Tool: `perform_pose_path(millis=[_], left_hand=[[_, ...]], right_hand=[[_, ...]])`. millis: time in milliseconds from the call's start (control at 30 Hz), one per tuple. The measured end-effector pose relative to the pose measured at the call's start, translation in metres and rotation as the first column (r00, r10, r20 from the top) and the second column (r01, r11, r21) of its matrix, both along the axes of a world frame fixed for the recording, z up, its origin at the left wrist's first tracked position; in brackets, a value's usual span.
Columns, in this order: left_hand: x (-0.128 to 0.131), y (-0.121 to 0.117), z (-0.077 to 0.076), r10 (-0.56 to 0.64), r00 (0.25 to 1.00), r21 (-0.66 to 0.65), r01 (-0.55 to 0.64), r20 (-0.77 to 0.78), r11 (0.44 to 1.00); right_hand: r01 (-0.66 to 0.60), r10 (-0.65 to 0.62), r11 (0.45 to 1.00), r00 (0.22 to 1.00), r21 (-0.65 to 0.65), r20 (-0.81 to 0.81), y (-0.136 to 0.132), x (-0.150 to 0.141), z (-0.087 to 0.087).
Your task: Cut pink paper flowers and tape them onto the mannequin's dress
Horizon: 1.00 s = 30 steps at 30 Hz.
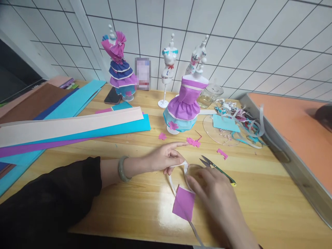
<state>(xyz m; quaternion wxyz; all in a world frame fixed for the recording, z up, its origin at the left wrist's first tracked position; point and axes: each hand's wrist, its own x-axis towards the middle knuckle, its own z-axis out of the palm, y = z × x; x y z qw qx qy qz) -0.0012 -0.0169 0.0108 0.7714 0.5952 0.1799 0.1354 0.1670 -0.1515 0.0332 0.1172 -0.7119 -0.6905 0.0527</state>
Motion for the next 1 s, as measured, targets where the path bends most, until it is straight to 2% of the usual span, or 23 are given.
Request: perform_pose_path(millis=[100, 233, 300, 467, 633, 733, 867, 1000], left_hand=[[0.000, -0.001, 0.001, -0.003, 1.000, 0.022, 0.004, -0.012, 1.000], [0.000, -0.002, 0.000, 0.008, 1.000, 0.072, -0.006, -0.024, 0.997], [0.000, -0.003, 0.000, 0.041, 0.997, 0.141, -0.032, -0.060, 0.990], [-0.004, -0.010, 0.008, 0.096, 0.985, 0.363, -0.038, -0.144, 0.931], [-0.006, -0.014, 0.015, 0.129, 0.981, 0.485, -0.043, -0.144, 0.873], [-0.007, -0.010, 0.015, 0.172, 0.971, 0.465, -0.076, -0.168, 0.882], [-0.008, -0.006, 0.014, 0.082, 0.977, 0.326, -0.013, -0.199, 0.945], [-0.008, -0.008, 0.015, 0.036, 0.972, 0.291, 0.034, -0.231, 0.956]], right_hand=[[-0.044, 0.044, 0.999, 0.999, 0.013, 0.007, 0.006, -0.015, -0.005], [0.017, -0.017, 1.000, 0.994, -0.004, 0.112, 0.005, -0.016, -0.011], [0.033, -0.030, 0.999, 0.984, -0.012, 0.174, 0.000, -0.012, -0.010], [0.047, -0.044, 0.999, 0.969, -0.008, 0.243, -0.014, 0.001, -0.006], [0.051, -0.031, 0.997, 0.949, -0.056, 0.315, -0.018, 0.009, -0.010], [0.087, -0.062, 0.994, 0.936, -0.059, 0.348, -0.017, 0.010, -0.012], [0.170, -0.138, 0.983, 0.932, -0.068, 0.334, -0.015, 0.008, -0.011], [0.300, -0.270, 0.948, 0.933, -0.104, 0.237, -0.012, 0.007, -0.008]])
